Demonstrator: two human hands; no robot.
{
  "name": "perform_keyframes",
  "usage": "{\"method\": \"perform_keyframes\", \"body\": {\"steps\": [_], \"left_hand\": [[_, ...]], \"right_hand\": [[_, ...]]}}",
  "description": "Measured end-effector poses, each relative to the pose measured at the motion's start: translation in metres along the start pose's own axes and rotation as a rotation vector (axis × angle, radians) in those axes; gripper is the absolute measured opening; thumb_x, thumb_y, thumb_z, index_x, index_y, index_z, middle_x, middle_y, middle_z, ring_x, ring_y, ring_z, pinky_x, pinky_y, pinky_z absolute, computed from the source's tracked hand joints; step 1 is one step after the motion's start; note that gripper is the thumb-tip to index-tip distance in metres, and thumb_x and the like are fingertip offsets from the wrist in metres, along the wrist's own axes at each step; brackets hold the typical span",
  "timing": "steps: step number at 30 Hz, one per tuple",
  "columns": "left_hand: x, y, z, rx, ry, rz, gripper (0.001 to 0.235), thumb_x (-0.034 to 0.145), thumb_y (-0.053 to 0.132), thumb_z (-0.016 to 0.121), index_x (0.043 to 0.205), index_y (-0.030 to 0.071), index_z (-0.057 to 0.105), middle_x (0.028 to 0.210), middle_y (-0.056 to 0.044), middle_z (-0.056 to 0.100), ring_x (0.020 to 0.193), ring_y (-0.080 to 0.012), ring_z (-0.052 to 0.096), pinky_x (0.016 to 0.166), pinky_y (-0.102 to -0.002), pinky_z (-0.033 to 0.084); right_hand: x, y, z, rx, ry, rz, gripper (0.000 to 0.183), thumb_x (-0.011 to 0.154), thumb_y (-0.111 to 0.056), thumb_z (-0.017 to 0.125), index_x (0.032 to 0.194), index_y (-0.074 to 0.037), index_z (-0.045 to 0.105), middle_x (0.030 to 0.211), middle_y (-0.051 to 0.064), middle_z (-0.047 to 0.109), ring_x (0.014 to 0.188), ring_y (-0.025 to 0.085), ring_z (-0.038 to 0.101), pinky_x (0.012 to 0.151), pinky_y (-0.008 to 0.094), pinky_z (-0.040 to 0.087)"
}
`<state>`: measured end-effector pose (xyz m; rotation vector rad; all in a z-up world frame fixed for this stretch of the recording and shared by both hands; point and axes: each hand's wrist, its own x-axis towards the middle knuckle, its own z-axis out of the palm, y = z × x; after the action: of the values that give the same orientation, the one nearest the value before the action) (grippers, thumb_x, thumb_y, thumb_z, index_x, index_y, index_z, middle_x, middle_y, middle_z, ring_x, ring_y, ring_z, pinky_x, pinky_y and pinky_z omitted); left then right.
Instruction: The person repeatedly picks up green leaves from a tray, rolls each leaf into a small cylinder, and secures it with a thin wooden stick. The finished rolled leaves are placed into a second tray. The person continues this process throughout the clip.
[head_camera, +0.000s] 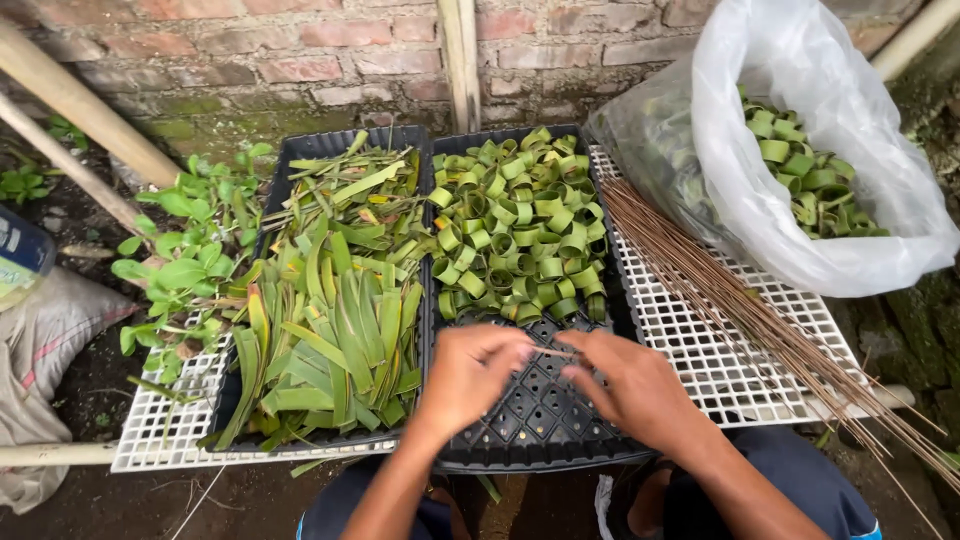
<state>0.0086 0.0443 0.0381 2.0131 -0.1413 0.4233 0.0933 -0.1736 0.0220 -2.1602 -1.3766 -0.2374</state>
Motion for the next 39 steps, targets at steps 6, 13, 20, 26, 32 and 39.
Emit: {"method": "perform_keyframes", "body": {"steps": [6, 13, 20, 26, 32, 39], "left_hand": [[-0.008, -0.039, -0.103, 0.050, 0.300, -0.372, 0.036, 0.096, 0.027, 0.061, 0.127, 0.011, 0.066, 0.109, -0.006, 0.075, 0.089, -0.0153, 0.073, 0.065, -0.026, 0.065], [-0.056, -0.097, -0.166, 0.547, 0.504, -0.713, 0.011, 0.097, 0.020, 0.069, 0.103, 0.017, 0.079, 0.093, 0.001, 0.077, 0.053, -0.0096, 0.050, 0.064, -0.035, 0.054], [-0.044, -0.105, -0.146, 0.684, 0.307, -0.938, 0.012, 0.094, 0.033, 0.076, 0.099, 0.024, 0.081, 0.074, 0.004, 0.076, 0.049, -0.0090, 0.053, 0.044, -0.025, 0.041], [-0.052, -0.100, -0.162, 0.541, 0.657, -0.703, 0.010, 0.096, 0.016, 0.073, 0.105, 0.014, 0.078, 0.102, -0.005, 0.079, 0.045, -0.0083, 0.049, 0.046, -0.027, 0.044], [-0.045, -0.085, -0.148, 0.107, 0.723, -0.585, 0.021, 0.089, 0.005, 0.076, 0.110, 0.008, 0.076, 0.098, -0.009, 0.080, 0.091, -0.0212, 0.077, 0.095, -0.039, 0.062], [-0.025, -0.057, -0.091, -0.084, 0.376, -0.539, 0.013, 0.097, 0.011, 0.070, 0.101, 0.006, 0.080, 0.070, -0.007, 0.074, 0.050, -0.0131, 0.064, 0.046, -0.023, 0.055]], "right_hand": [[-0.002, 0.012, 0.003, -0.077, -0.169, 0.174, 0.021, 0.097, -0.023, 0.059, 0.107, -0.013, 0.074, 0.098, 0.004, 0.078, 0.081, 0.031, 0.075, 0.066, 0.046, 0.060], [-0.001, 0.019, 0.021, -0.118, -0.669, 0.338, 0.026, 0.099, -0.022, 0.055, 0.075, -0.020, 0.065, 0.067, -0.005, 0.069, 0.066, 0.018, 0.071, 0.061, 0.038, 0.055], [0.001, 0.016, 0.019, -0.080, -0.669, 0.285, 0.040, 0.096, -0.037, 0.066, 0.130, -0.016, 0.064, 0.123, 0.001, 0.072, 0.108, 0.032, 0.071, 0.088, 0.053, 0.058], [-0.001, 0.020, 0.015, -0.079, -0.701, 0.286, 0.044, 0.097, -0.040, 0.063, 0.135, -0.019, 0.058, 0.130, 0.000, 0.068, 0.109, 0.034, 0.070, 0.087, 0.054, 0.057], [0.004, 0.013, 0.013, -0.046, -0.669, 0.270, 0.042, 0.097, -0.036, 0.064, 0.134, -0.017, 0.061, 0.124, 0.001, 0.071, 0.109, 0.031, 0.071, 0.088, 0.052, 0.058], [0.006, -0.005, 0.023, 0.117, -0.373, 0.091, 0.036, 0.100, -0.033, 0.059, 0.129, -0.014, 0.067, 0.109, 0.007, 0.075, 0.100, 0.025, 0.071, 0.094, 0.047, 0.055]]}}
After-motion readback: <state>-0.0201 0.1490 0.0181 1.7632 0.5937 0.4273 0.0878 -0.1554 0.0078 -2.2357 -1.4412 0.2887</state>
